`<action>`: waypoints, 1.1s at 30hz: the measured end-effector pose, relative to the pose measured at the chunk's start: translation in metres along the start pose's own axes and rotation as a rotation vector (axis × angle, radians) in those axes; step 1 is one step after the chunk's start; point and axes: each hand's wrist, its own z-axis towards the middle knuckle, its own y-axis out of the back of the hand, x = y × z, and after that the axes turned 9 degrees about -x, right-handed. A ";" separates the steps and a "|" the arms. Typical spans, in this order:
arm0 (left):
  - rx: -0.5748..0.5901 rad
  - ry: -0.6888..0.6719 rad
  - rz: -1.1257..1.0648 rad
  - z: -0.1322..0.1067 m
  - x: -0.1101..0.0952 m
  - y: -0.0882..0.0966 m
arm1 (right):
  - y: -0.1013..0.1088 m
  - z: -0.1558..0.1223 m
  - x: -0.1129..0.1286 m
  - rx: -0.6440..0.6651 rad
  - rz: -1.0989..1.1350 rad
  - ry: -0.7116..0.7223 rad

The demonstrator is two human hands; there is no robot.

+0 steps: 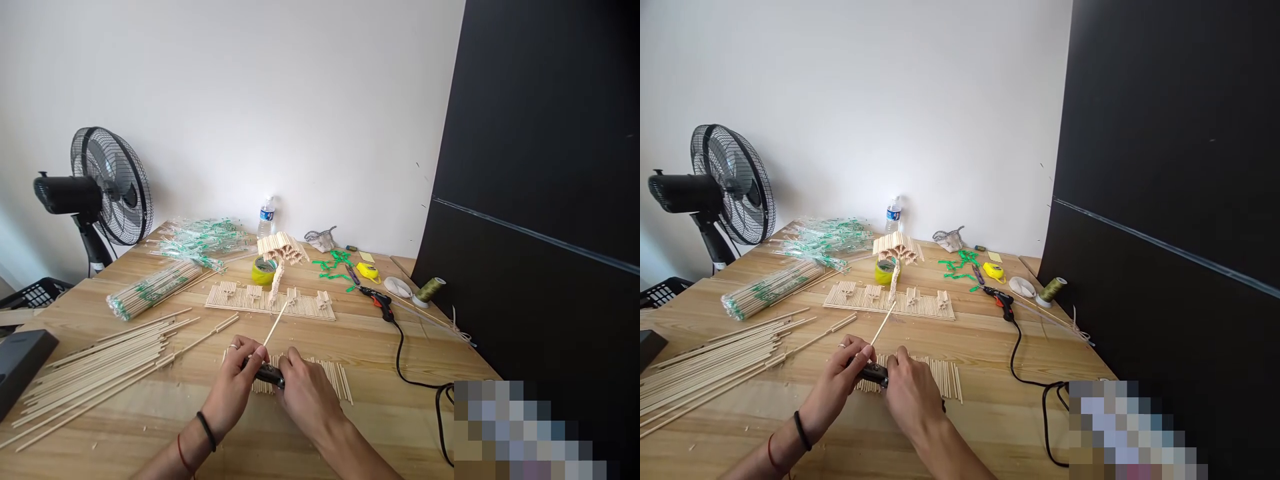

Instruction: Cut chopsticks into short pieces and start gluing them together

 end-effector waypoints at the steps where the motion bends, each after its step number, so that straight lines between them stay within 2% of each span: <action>1: 0.012 0.018 0.002 0.001 -0.001 0.002 | 0.000 -0.002 -0.001 -0.021 0.001 0.013; 7: 0.053 0.203 -0.163 0.009 -0.010 0.016 | -0.001 -0.016 -0.019 -0.157 0.185 0.053; 12: 0.306 0.111 -0.162 0.002 -0.012 0.009 | 0.012 -0.017 -0.024 -0.327 0.643 -0.141; 15: 0.420 0.084 -0.133 -0.006 -0.011 0.001 | 0.022 -0.011 -0.017 -0.298 0.954 -0.254; 18: 0.443 0.069 -0.098 -0.009 -0.006 -0.004 | 0.025 -0.008 -0.012 -0.265 1.134 -0.321; 21: 0.385 0.066 -0.053 -0.005 0.000 0.001 | 0.024 -0.010 -0.016 -0.309 1.164 -0.356; 25: 0.307 0.021 0.061 0.008 0.001 0.019 | 0.027 -0.011 -0.046 -0.391 1.125 -0.375; 30: 0.252 -0.241 0.452 0.026 -0.006 0.043 | 0.017 -0.016 -0.095 -0.460 1.020 -0.398; 33: 0.250 -0.375 0.680 0.035 -0.005 0.052 | 0.004 -0.023 -0.114 -0.488 0.985 -0.436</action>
